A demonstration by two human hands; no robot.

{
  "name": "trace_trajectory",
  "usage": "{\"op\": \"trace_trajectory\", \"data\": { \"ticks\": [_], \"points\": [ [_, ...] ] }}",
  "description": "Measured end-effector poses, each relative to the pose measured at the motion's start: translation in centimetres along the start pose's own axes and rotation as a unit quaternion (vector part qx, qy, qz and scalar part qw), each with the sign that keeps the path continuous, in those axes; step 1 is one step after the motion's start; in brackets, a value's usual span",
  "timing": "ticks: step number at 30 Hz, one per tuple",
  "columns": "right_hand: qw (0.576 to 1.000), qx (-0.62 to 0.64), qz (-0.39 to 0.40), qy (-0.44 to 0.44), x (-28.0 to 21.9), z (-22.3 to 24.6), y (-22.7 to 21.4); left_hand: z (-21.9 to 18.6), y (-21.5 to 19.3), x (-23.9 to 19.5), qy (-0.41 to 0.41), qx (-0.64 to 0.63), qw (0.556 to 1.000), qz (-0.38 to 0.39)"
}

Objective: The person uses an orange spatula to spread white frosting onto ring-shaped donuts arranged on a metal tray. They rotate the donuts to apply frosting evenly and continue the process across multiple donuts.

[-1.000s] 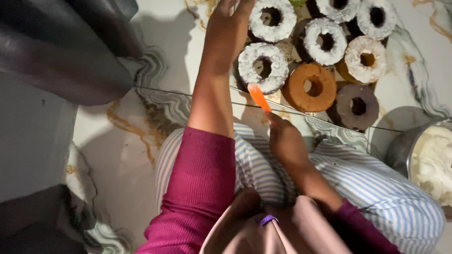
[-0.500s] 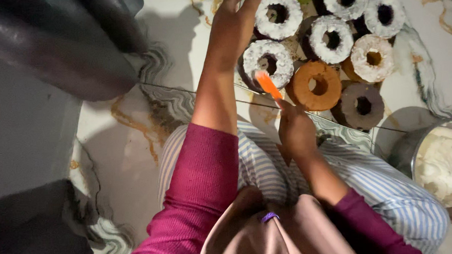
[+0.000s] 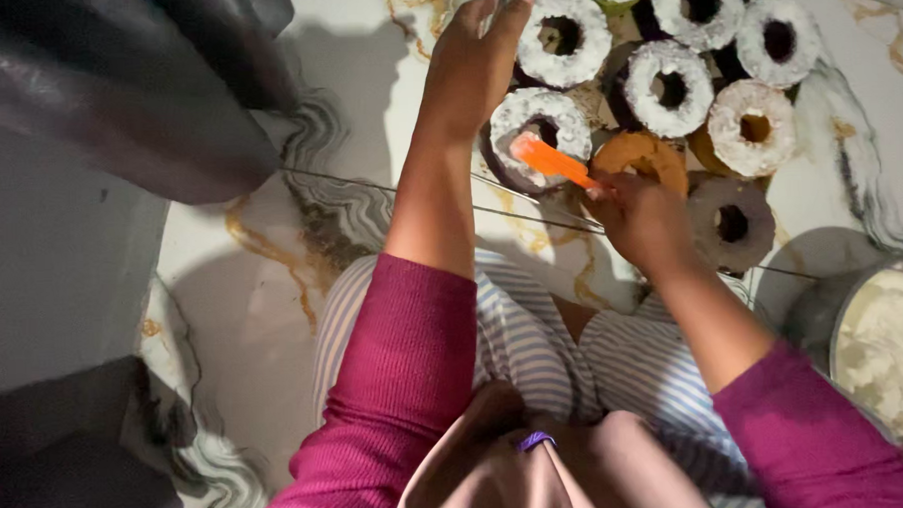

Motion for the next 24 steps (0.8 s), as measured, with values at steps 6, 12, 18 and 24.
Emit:
{"op": "trace_trajectory", "data": {
  "ticks": [6, 12, 18, 24],
  "points": [
    [0.997, -0.003, -0.008, -0.081, 0.5, -0.6, 2.9, -0.3, -1.0, -0.1, -0.007, -0.028, 0.999, -0.023],
    [0.982, -0.169, 0.078, -0.017, -0.7, -5.0, 1.7, -0.5, -0.1, -0.2, -0.003, -0.016, 1.0, -0.004],
    [0.999, 0.026, 0.011, 0.017, 0.8, -4.4, 1.9, -0.8, 0.6, 0.0, 0.018, -0.058, 0.998, 0.01],
    [0.995, -0.069, 0.038, -0.058, 2.5, -2.2, 5.5, -0.3, -0.5, -0.3, -0.035, -0.019, 0.999, -0.01]
  ]
}}
Point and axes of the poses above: each hand's wrist, its own x-axis towards the middle knuckle, its own y-axis out of the palm, z = x × y, the point moved 7 cm from there along x, towards the middle knuckle, and after that the axes turned 15 degrees about -x, right-handed, at the moved point
